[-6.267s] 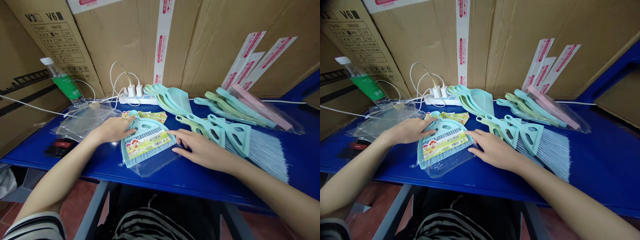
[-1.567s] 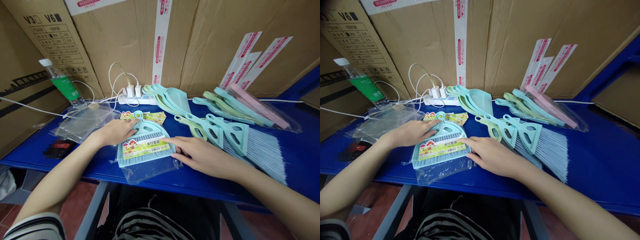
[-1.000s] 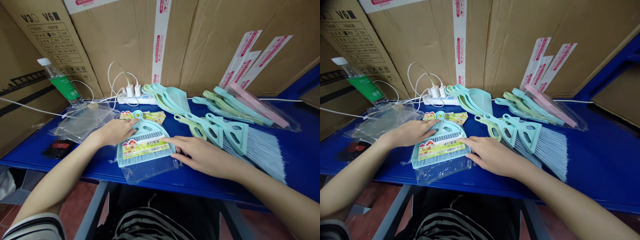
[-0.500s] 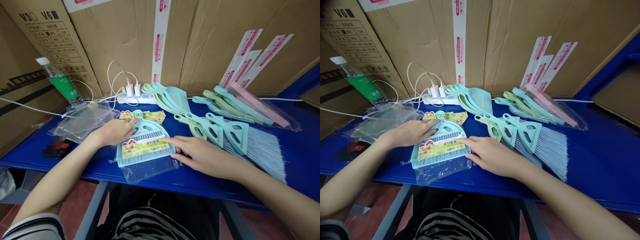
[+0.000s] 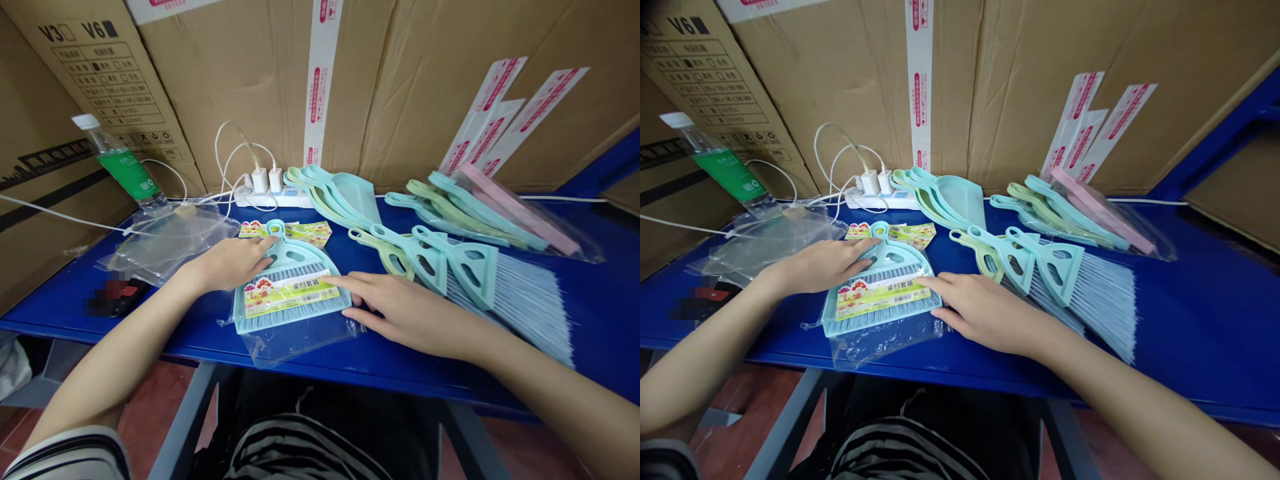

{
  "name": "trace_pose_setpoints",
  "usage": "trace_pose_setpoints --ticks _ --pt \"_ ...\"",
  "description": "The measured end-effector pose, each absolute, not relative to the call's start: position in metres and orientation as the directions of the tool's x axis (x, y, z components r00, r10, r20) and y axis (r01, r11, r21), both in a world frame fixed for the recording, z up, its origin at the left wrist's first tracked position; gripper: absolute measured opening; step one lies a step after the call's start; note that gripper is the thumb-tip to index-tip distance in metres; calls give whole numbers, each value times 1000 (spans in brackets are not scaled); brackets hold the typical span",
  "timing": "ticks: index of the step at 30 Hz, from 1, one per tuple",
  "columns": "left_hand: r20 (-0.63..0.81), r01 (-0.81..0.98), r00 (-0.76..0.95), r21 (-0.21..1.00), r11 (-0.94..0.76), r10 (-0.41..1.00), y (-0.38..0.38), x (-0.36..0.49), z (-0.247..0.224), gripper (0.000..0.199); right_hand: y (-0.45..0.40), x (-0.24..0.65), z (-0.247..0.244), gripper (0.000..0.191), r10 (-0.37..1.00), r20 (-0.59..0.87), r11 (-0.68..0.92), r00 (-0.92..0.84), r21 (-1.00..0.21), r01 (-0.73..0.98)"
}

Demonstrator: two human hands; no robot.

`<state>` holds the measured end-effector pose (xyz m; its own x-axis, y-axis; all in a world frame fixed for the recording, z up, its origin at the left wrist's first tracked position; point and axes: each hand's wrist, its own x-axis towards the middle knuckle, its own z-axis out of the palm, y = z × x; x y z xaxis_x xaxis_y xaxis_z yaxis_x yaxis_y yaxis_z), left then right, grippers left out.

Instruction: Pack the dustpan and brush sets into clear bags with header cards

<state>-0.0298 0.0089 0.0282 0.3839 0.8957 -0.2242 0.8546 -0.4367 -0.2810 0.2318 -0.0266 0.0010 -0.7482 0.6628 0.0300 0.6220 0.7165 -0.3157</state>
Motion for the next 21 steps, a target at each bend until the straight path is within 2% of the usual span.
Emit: trace_pose_setpoints --ticks 21 --pt "-217 855 394 -269 -443 893 8 -30 27 52 -26 232 1 49 662 17 712 -749 -327 622"
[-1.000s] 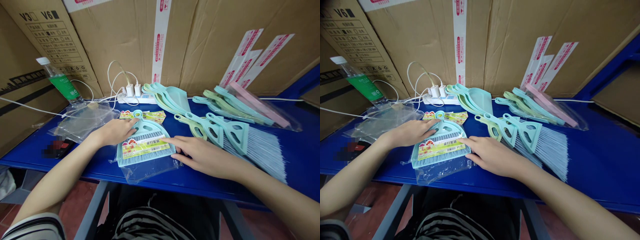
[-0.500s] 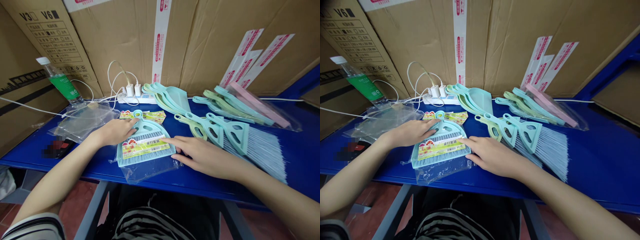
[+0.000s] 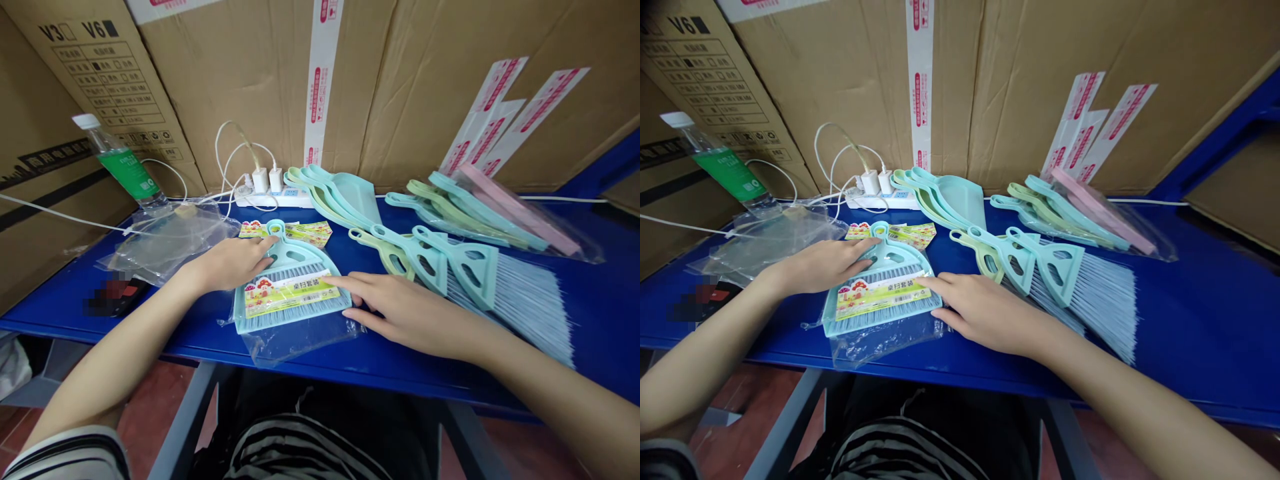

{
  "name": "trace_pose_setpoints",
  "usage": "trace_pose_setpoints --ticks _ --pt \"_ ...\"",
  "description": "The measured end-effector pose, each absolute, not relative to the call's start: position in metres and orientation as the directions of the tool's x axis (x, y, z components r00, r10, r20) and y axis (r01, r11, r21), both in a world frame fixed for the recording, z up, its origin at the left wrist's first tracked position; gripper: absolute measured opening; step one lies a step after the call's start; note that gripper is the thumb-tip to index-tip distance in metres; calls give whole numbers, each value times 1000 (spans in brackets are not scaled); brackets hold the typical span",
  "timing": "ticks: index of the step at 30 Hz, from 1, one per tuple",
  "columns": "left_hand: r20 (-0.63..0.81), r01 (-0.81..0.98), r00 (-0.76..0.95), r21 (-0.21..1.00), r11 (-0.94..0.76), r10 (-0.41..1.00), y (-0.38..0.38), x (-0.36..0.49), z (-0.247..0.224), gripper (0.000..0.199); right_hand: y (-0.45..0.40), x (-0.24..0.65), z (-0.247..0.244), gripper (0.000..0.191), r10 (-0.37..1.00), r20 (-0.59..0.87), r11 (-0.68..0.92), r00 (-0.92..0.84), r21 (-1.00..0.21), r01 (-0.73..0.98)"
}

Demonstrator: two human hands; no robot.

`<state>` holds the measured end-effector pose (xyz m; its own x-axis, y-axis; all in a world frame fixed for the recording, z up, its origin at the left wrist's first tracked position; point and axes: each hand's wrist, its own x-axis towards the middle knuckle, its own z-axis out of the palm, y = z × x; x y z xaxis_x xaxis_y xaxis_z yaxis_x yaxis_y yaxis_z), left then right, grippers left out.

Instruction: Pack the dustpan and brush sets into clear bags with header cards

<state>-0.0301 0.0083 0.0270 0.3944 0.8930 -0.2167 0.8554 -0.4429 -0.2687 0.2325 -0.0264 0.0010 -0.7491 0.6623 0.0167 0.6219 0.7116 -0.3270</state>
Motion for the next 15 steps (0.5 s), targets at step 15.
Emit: trace_pose_setpoints --ticks 15 --pt "-217 861 390 -259 -438 895 9 -30 27 52 -26 232 1 48 666 10 707 -746 -329 626"
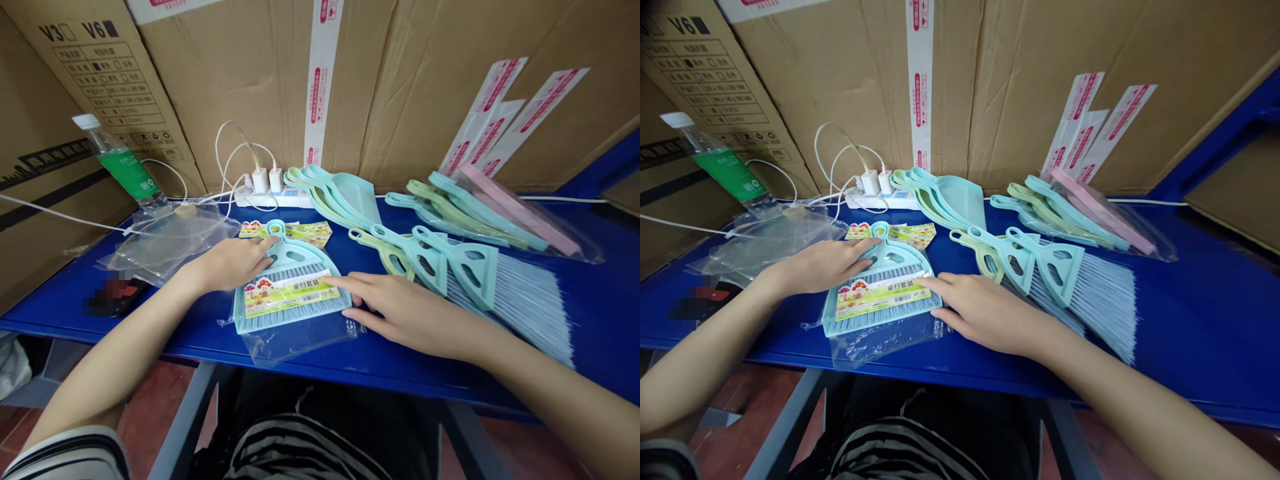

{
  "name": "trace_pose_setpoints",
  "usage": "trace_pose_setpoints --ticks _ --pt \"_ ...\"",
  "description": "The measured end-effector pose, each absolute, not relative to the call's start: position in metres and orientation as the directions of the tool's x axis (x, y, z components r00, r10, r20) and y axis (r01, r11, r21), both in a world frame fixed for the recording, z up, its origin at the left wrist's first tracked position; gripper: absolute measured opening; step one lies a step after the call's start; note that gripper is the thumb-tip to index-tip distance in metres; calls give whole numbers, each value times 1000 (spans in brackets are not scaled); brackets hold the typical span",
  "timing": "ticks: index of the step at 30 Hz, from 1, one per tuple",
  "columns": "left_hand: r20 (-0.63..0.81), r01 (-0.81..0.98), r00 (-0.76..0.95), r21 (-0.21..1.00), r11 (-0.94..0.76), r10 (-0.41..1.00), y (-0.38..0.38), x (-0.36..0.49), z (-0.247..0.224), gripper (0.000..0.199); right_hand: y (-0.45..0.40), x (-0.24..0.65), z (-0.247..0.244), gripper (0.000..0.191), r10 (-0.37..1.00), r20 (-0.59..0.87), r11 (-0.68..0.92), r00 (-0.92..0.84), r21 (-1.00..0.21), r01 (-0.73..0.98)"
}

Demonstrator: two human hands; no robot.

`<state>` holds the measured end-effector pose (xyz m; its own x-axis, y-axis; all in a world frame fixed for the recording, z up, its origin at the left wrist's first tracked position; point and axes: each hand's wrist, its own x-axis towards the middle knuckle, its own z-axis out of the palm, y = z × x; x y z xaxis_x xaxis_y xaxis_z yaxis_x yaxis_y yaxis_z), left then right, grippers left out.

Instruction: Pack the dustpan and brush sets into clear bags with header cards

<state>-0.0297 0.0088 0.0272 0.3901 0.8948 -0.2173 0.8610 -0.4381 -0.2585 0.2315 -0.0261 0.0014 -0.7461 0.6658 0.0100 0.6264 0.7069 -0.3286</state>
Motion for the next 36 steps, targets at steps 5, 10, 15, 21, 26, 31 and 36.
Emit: trace_pose_setpoints --ticks 5,10,15,21,26,31,36 --pt "-231 866 381 -251 -433 895 8 -29 28 52 -26 231 2 48 663 1 707 -749 -330 625" --pt "-222 856 388 -274 -439 895 8 -30 28 51 -27 232 2 48 665 1 705 -747 -331 627" --pt "-226 861 379 -270 -432 897 9 -29 27 51 -26 231 1 47 668 0 702 -744 -331 630" --pt "-230 862 373 -273 -428 899 8 -29 27 51 -26 232 1 49 664 -3 705 -748 -331 627" --pt "-227 863 371 -273 -425 900 8 -29 27 51 -27 232 1 49 656 31 722 -754 -317 615" --pt "-220 852 385 -290 -437 896 8 -29 27 51 -26 232 0 50 656 34 724 -754 -314 615" --pt "-226 854 372 -295 -428 900 9 -29 27 51 -27 231 0 49 661 27 718 -750 -316 621"
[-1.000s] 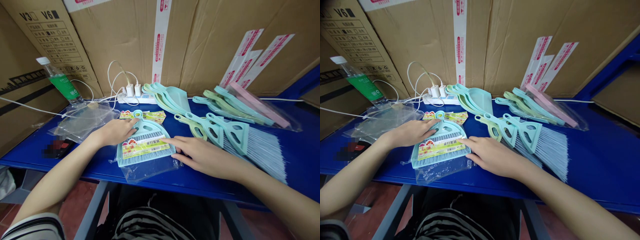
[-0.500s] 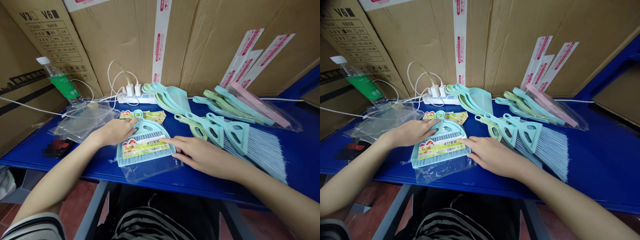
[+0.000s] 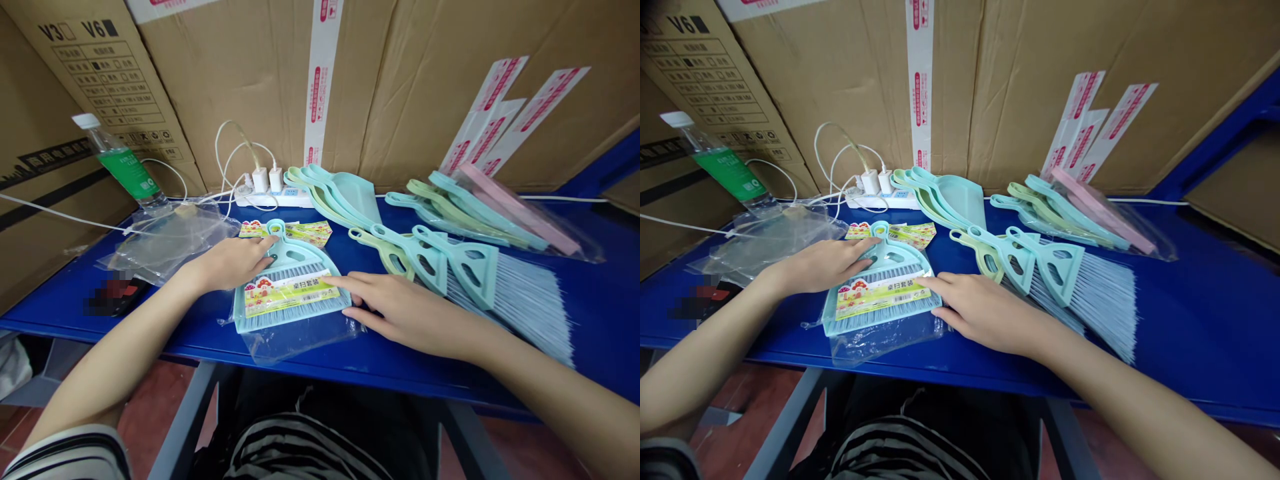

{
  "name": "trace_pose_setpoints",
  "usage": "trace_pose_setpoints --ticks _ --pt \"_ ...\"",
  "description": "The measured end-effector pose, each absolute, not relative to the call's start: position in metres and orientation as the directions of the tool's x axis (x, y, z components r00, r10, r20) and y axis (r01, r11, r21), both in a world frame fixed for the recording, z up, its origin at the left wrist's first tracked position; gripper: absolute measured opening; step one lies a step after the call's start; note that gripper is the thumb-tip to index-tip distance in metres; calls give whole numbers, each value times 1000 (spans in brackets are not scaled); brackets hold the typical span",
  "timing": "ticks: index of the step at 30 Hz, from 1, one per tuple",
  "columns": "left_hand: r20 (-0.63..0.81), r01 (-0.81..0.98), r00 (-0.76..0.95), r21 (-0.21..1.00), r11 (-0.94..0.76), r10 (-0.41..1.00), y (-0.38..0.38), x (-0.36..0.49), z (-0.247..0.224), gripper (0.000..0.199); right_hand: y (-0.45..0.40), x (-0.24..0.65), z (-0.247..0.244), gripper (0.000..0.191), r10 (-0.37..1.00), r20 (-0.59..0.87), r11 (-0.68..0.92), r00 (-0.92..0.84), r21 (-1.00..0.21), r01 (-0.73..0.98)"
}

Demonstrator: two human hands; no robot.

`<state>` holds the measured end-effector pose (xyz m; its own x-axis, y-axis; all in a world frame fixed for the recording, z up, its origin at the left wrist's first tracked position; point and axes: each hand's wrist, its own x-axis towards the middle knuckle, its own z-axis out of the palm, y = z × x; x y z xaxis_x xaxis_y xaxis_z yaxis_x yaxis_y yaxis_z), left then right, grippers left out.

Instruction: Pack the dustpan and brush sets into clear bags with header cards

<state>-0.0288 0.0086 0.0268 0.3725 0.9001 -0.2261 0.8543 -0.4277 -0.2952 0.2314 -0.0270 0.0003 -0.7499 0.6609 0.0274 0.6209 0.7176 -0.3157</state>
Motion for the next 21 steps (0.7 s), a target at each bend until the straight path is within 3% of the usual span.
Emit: trace_pose_setpoints --ticks 21 --pt "-213 860 377 -281 -426 901 8 -30 25 51 -28 231 1 49 666 5 715 -746 -289 637"
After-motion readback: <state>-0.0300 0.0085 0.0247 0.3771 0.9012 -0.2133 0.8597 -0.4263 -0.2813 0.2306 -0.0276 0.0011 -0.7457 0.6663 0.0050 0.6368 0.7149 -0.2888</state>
